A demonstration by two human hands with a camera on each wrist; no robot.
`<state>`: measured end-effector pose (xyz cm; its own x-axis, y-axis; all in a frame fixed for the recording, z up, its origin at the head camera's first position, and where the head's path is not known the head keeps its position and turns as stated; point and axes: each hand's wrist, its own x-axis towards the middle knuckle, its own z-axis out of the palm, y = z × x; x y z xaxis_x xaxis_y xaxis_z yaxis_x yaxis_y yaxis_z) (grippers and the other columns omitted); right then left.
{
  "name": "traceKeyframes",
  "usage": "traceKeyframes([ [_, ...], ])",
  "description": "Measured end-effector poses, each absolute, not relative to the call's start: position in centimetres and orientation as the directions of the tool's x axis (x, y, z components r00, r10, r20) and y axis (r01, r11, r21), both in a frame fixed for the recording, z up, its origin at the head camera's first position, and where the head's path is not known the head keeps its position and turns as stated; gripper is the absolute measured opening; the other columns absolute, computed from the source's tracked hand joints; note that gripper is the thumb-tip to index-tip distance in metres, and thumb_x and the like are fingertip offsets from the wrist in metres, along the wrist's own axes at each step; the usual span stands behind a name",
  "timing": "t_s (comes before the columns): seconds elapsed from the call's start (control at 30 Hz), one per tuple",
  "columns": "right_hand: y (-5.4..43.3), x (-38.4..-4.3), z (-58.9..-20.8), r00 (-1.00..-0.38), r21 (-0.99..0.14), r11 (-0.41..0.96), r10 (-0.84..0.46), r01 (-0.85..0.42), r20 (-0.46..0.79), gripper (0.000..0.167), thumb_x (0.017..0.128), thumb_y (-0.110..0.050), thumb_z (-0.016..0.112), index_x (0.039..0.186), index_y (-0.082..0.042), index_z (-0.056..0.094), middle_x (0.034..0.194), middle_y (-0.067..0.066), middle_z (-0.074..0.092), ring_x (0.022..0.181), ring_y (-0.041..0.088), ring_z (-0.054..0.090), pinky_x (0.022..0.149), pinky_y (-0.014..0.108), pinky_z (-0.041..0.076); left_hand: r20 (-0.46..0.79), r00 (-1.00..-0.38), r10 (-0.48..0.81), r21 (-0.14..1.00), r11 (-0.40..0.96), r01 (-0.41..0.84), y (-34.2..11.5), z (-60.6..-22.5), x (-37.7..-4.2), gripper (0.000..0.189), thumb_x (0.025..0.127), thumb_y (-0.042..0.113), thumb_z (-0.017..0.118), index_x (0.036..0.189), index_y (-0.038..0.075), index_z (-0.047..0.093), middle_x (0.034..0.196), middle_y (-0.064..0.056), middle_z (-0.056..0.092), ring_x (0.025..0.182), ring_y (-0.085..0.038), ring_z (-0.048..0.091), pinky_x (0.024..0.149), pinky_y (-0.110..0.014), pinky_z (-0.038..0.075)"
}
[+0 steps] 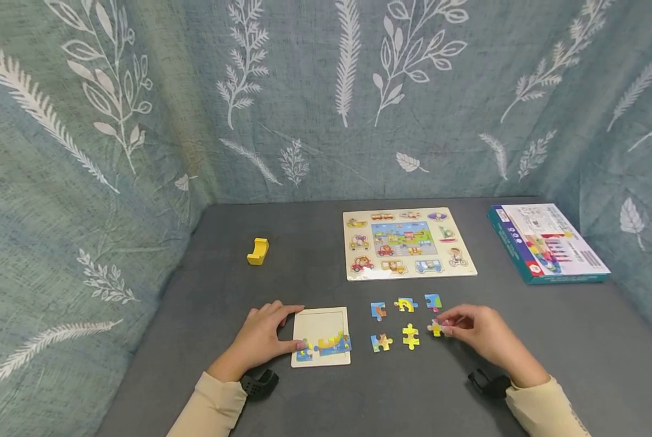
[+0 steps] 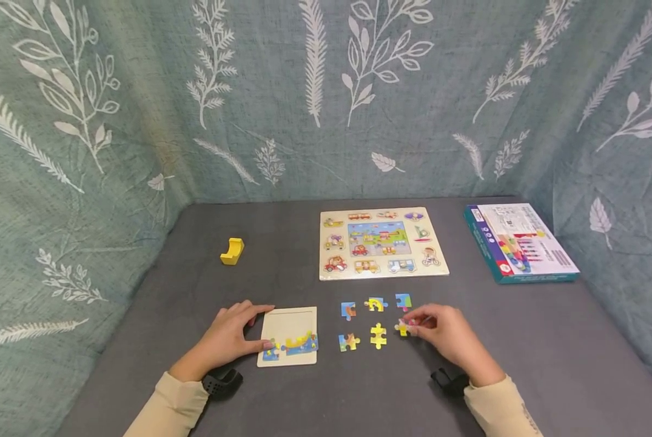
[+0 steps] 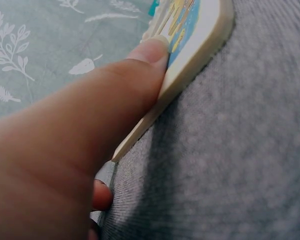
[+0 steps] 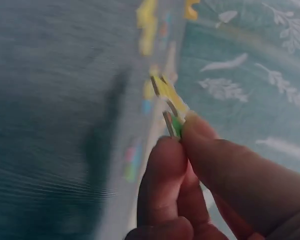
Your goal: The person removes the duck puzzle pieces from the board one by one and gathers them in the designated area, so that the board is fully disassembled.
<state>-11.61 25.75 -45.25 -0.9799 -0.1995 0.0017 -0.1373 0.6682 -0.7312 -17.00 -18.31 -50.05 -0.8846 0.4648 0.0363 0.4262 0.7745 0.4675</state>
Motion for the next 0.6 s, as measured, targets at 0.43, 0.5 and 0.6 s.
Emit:
traceKeyframes([
  [0.43,24.2,-10.5,-46.6,-0.984,-0.490,0.854,-0.135,-0.174,0.114,0.011,0.085,-0.009,0.088,0.092,-0.012,0.080,0.080,-0.006,0.052,0.067,0.009,0.048,0.060,0.030,0.042,0.053,-0.881,0.469,0.477,0.763,0.435,-18.4,-50.3,-16.8,0.074,0.081,0.046,0.091,0.143,0.017,0.065,0.085,0.010,0.041,0.075,-0.010,0.036,0.076,-0.040,0.026],
  [0.5,23.3,-10.4,-46.1,-0.978,-0.472,0.859,-0.140,-0.199,0.158,0.014,0.083,-0.008,0.089,0.091,-0.014,0.079,0.080,-0.008,0.053,0.067,0.007,0.049,0.060,0.031,0.043,0.053,-0.879,0.475,0.475,0.762,0.440,-18.4,-50.2,-16.8,0.073,0.081,0.047,0.091,0.143,0.016,0.065,0.085,0.010,0.041,0.075,-0.010,0.036,0.076,-0.039,0.026],
  [0.6,20.3,-10.3,-45.1,-0.956,-0.484,0.832,-0.175,-0.270,0.234,0.018,0.082,-0.004,0.090,0.090,-0.015,0.078,0.080,-0.011,0.054,0.069,0.005,0.052,0.062,0.030,0.047,0.059,-0.869,0.490,0.466,0.757,0.459,-18.5,-50.1,-17.0,0.073,0.082,0.048,0.089,0.143,0.016,0.065,0.085,0.010,0.041,0.075,-0.010,0.036,0.076,-0.039,0.027],
])
